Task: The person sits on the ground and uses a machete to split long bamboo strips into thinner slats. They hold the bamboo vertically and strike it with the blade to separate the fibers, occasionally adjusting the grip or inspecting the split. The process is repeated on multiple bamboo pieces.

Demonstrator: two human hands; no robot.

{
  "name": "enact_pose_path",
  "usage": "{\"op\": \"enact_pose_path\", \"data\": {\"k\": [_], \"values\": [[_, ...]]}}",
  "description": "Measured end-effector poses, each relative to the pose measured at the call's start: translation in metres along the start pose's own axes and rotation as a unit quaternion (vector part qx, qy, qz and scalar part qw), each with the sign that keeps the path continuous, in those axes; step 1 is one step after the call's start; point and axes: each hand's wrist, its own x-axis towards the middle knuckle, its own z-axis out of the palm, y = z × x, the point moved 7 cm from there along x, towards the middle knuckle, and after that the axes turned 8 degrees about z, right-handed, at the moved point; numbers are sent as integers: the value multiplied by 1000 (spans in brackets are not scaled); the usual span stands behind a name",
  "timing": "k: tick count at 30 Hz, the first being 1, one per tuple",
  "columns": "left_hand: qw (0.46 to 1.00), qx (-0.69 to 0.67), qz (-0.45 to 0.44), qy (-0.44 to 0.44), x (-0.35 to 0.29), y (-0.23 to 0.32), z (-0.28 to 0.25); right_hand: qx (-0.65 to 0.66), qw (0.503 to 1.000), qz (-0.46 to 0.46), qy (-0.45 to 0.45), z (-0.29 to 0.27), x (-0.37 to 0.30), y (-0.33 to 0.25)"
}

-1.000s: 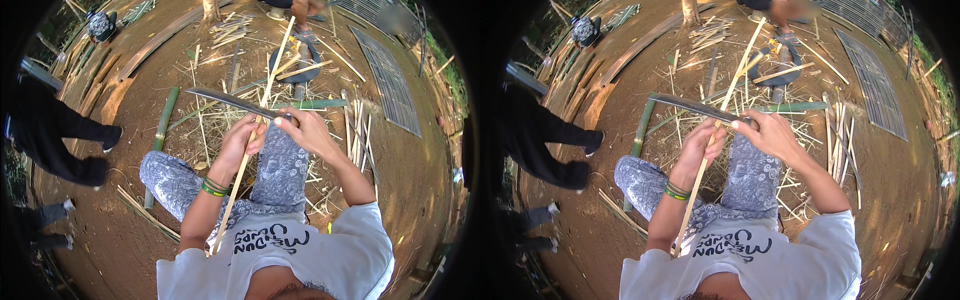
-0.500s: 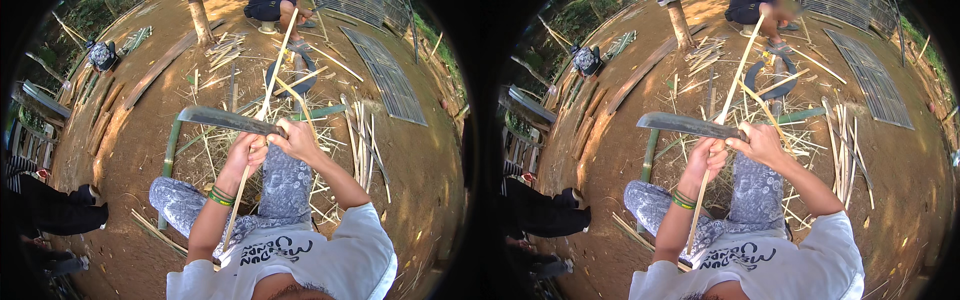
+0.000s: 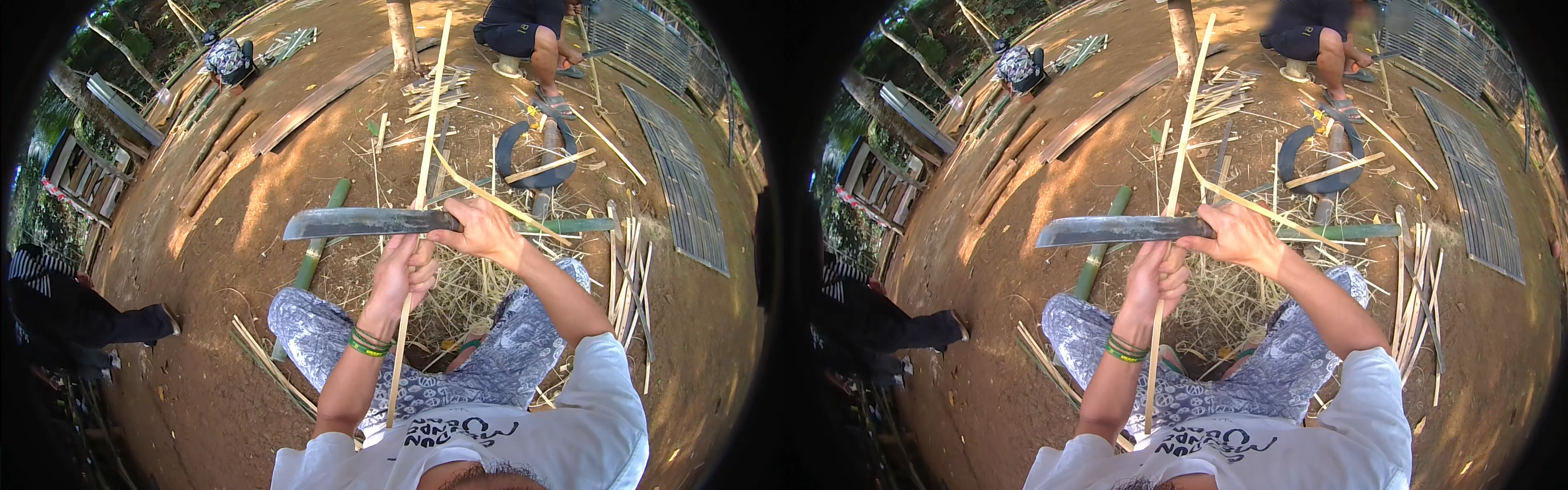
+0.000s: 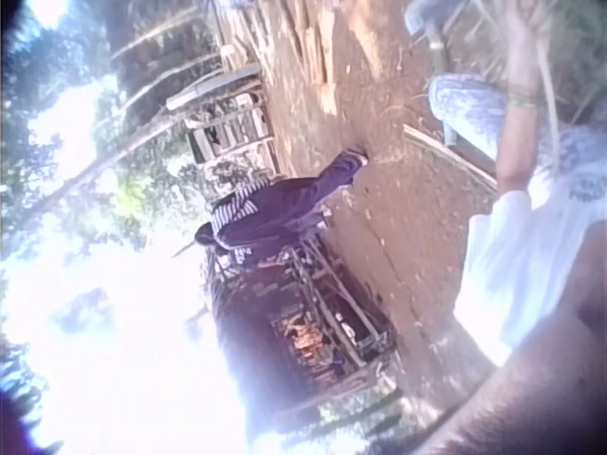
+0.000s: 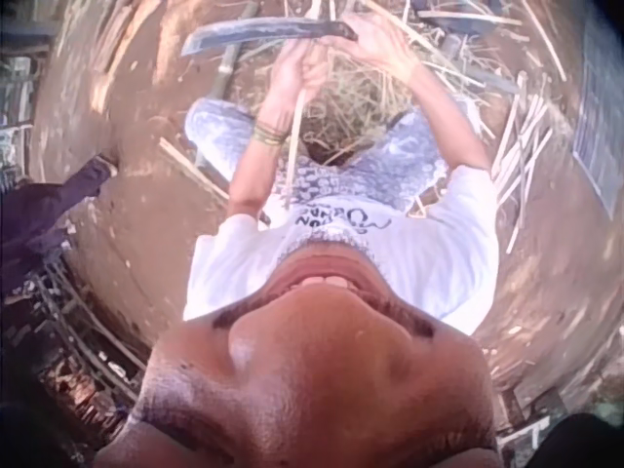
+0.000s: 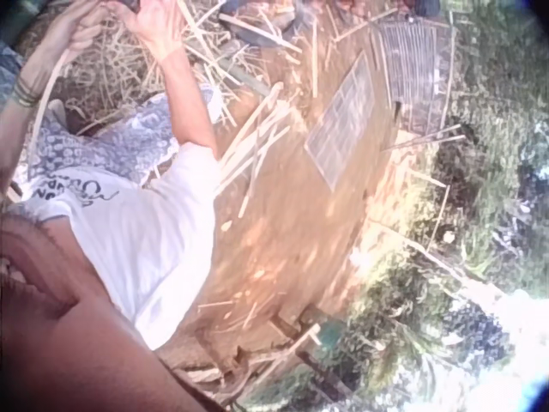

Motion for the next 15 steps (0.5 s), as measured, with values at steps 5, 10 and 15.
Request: {"op": "enact_pose_path", "data": {"k": [5,10,15], "values": [[1000,-7,4,25,-8,8,-11,-20,999,-37,27,14,9,1],[999,10,19,39,-4,14,-20,-18,998,-45,49,17,21,-5],[995,19,42,87,-4,21,-21,-30,998,-41,28,33,24,4]]}}
